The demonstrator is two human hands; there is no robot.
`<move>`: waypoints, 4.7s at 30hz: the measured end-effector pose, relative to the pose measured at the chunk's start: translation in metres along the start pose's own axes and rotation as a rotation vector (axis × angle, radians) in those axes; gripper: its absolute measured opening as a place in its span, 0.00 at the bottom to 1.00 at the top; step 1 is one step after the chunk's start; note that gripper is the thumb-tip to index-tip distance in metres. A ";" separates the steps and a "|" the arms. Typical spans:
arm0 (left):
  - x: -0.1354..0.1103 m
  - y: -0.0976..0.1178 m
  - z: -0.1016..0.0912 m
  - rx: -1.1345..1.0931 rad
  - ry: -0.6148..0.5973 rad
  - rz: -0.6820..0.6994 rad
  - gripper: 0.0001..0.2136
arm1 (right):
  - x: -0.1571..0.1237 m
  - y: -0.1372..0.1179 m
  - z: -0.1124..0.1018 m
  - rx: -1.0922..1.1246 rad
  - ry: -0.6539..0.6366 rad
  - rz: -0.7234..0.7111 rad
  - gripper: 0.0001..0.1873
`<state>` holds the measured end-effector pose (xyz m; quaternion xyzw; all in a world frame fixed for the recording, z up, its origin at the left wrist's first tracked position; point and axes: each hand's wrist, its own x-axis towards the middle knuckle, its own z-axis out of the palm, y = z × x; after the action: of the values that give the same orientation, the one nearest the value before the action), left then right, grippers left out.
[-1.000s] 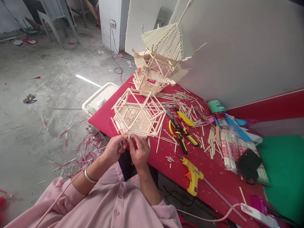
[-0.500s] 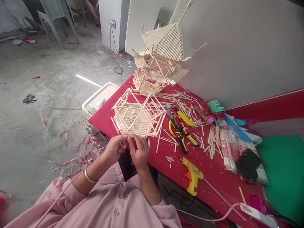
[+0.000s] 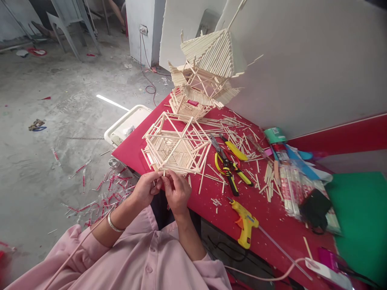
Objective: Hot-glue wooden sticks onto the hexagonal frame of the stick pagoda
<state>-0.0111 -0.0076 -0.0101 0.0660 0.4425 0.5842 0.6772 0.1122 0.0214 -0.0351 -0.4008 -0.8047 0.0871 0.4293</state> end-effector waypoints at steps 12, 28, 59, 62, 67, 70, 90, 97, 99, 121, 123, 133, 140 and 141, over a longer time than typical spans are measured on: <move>0.000 0.001 0.001 -0.001 0.004 -0.004 0.10 | 0.001 0.000 0.000 0.001 0.009 -0.007 0.13; 0.001 -0.001 -0.002 -0.004 -0.001 -0.005 0.10 | 0.002 -0.001 0.000 -0.007 0.019 -0.020 0.13; 0.002 -0.002 -0.003 -0.001 -0.001 0.003 0.11 | 0.001 0.000 0.001 -0.012 0.021 -0.025 0.13; 0.002 -0.003 -0.004 -0.003 0.001 0.006 0.11 | 0.001 0.000 0.001 -0.016 0.011 -0.012 0.13; 0.002 -0.003 -0.005 -0.002 -0.006 0.009 0.12 | 0.001 -0.001 0.000 -0.009 0.015 -0.009 0.13; 0.001 -0.003 -0.004 -0.003 -0.003 0.010 0.12 | 0.001 -0.001 0.000 -0.010 0.019 -0.008 0.13; 0.001 -0.002 -0.004 -0.007 -0.009 0.000 0.10 | 0.002 -0.001 0.000 -0.013 0.011 -0.012 0.13; 0.001 -0.002 -0.004 0.003 -0.018 0.010 0.11 | 0.000 0.001 0.001 -0.012 0.005 -0.001 0.14; 0.001 -0.002 -0.003 0.002 -0.015 0.009 0.11 | -0.001 0.001 0.001 -0.006 0.009 -0.009 0.14; 0.000 0.001 0.000 -0.010 0.002 -0.005 0.11 | 0.001 0.000 0.001 -0.023 0.013 -0.009 0.13; 0.001 0.000 -0.001 -0.010 0.000 -0.006 0.11 | 0.000 0.000 0.001 -0.023 0.012 -0.010 0.13; 0.001 -0.001 -0.001 -0.005 -0.008 -0.003 0.11 | 0.000 0.000 0.001 -0.014 0.019 -0.016 0.13; 0.001 -0.002 -0.003 0.009 -0.014 0.002 0.12 | 0.001 0.000 0.000 -0.030 0.015 -0.011 0.13; 0.001 -0.002 -0.004 0.009 -0.013 0.002 0.12 | 0.001 -0.001 0.000 -0.031 0.014 -0.013 0.13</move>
<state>-0.0123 -0.0087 -0.0139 0.0734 0.4407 0.5822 0.6793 0.1113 0.0218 -0.0342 -0.4030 -0.8054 0.0689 0.4291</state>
